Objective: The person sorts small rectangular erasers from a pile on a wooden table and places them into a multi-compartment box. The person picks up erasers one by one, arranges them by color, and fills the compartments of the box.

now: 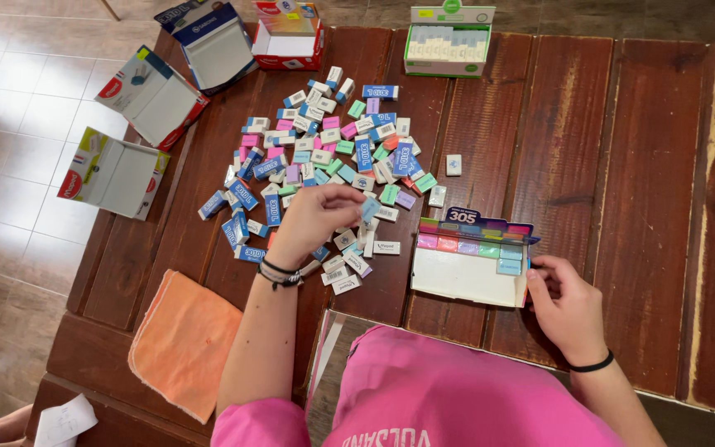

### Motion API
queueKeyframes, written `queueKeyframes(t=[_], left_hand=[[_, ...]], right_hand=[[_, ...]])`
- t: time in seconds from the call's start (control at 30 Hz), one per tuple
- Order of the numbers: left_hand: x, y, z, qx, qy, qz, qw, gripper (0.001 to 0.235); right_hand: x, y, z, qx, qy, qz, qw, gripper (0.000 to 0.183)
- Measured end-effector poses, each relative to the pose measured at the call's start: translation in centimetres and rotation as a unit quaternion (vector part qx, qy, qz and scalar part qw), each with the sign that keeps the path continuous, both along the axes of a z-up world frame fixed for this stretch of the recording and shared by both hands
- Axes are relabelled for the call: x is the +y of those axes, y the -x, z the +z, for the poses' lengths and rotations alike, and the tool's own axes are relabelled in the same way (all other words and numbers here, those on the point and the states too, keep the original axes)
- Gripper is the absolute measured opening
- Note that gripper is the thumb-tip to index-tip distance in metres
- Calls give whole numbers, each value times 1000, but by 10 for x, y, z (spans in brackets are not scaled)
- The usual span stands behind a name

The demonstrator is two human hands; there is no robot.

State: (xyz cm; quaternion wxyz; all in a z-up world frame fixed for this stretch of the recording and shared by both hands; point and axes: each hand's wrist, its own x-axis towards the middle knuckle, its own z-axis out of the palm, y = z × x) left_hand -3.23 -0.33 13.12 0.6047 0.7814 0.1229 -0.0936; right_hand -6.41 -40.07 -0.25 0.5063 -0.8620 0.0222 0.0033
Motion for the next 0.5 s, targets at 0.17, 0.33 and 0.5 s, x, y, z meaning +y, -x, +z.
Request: queueKeyframes(t=[0.17, 0.33, 0.5], left_hand=[[-47, 10, 4, 10, 94, -66, 993, 38], [-115, 17, -37, -23, 75, -150, 986, 48], [-152, 10, -96, -39, -182, -244, 952, 28]], right_hand=[[0, 0, 0, -11, -8, 5, 1000, 16], [-1, -2, -1, -21, 7, 11, 1000, 17], [0, -1, 3, -28, 21, 20, 999, 17]])
